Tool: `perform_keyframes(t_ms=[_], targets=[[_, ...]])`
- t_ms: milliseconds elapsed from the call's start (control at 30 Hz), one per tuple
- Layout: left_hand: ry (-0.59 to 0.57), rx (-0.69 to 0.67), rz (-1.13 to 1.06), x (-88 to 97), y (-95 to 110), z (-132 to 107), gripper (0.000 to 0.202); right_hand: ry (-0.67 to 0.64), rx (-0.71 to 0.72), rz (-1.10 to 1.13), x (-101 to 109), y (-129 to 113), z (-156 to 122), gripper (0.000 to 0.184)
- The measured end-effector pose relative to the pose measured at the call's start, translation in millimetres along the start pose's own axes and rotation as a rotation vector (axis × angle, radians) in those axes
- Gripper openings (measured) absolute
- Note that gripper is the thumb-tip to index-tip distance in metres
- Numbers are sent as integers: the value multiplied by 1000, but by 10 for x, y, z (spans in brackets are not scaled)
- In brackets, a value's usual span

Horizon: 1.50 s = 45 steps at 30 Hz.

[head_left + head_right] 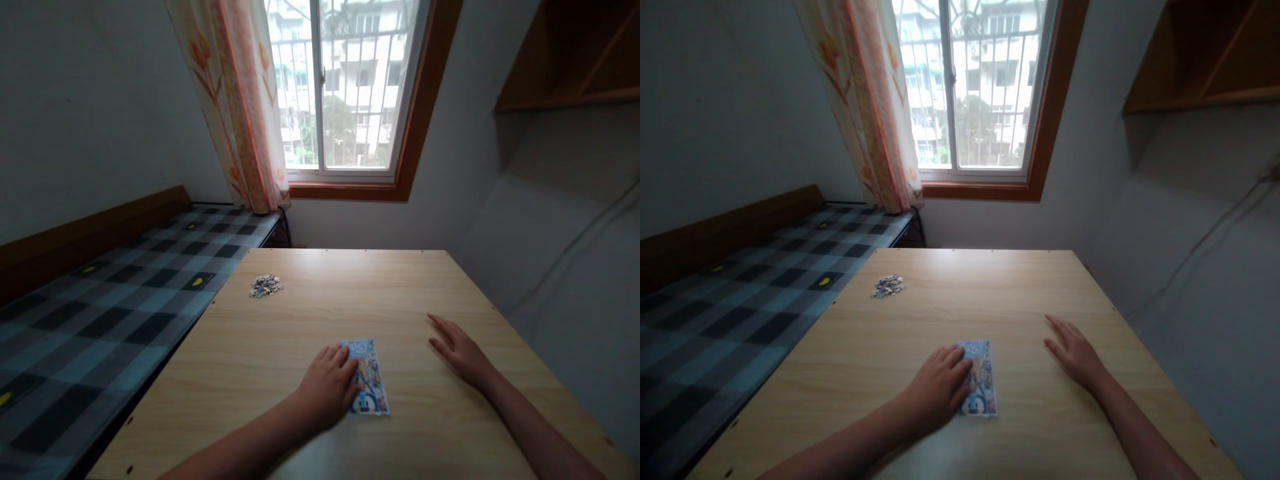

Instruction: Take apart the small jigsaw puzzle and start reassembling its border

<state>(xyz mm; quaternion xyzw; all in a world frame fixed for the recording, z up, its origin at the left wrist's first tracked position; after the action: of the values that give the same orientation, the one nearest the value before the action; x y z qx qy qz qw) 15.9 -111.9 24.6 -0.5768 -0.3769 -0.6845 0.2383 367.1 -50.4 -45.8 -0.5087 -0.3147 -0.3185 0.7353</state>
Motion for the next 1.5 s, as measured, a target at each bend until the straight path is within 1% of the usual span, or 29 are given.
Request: perform_keyframes(t_ms=[33,100,167,233,300,333,400,467,500,567,600,633,667,700,800,867,1000,1100,1233,1367,1500], targets=[[13,46,9,39,-157,-40,36,-5,29,-43,-3,-50,9,61],[29,105,24,164,-536,-148,31,-10,81,-109,-7,-112,35,60],[53,184,54,317,-999,-303,33,-9,121,-155,-14,-136,50,58],[95,299,80,457,-1499,-495,37,-4,144,-186,-25,-138,49,57],[155,402,74,559,-1957,-688,41,-5,152,-206,-42,-129,43,57],[184,434,62,592,-2148,-770,42,-5,154,-212,-50,-123,40,57],[260,474,21,642,-2452,-903,44,-4,156,-216,-59,-115,38,56],[381,510,-43,697,-2672,-1015,47,2,156,-213,-58,-112,38,55],[465,553,-75,732,-2768,-1078,48,7,153,-208,-53,-112,38,54],[625,684,-121,796,-2942,-1219,48,12,147,-198,-44,-113,39,53],[675,755,-129,815,-3015,-1282,48,14,144,-194,-40,-113,40,53],[691,810,-126,822,-3073,-1327,48,14,142,-193,-38,-111,42,53],[672,837,-113,818,-3115,-1345,48,11,141,-194,-38,-108,44,52],[633,834,-88,807,-3138,-1340,46,4,139,-197,-39,-103,46,51],[517,741,35,760,-3129,-1254,42,-16,130,-199,-45,-85,55,47],[492,706,99,735,-3116,-1215,43,-23,122,-188,-41,-83,60,46],[490,728,90,705,-3169,-1232,47,-25,113,-163,-25,-110,69,45],[504,735,78,701,-3216,-1259,45,-26,106,-158,-18,-129,78,45],[506,739,81,706,-3220,-1250,45,-31,107,-161,-21,-134,79,45],[494,739,78,744,-3139,-1230,46,-24,114,-159,-21,-120,65,45],[527,726,35,804,-2982,-1247,47,-28,127,-162,-27,-94,57,45]])
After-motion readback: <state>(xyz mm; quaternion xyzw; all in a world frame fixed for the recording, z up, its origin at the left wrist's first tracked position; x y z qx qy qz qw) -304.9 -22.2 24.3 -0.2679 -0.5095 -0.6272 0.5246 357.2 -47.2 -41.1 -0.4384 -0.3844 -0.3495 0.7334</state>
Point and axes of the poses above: each hand's wrist, its own z-axis towards the middle knuckle, its own x-axis out of the back of the hand, y = z × x, the point moved 5 cm from there along z, towards the middle knuckle, and after that the axes turned 1 degree about x, right-handed, at the moved point
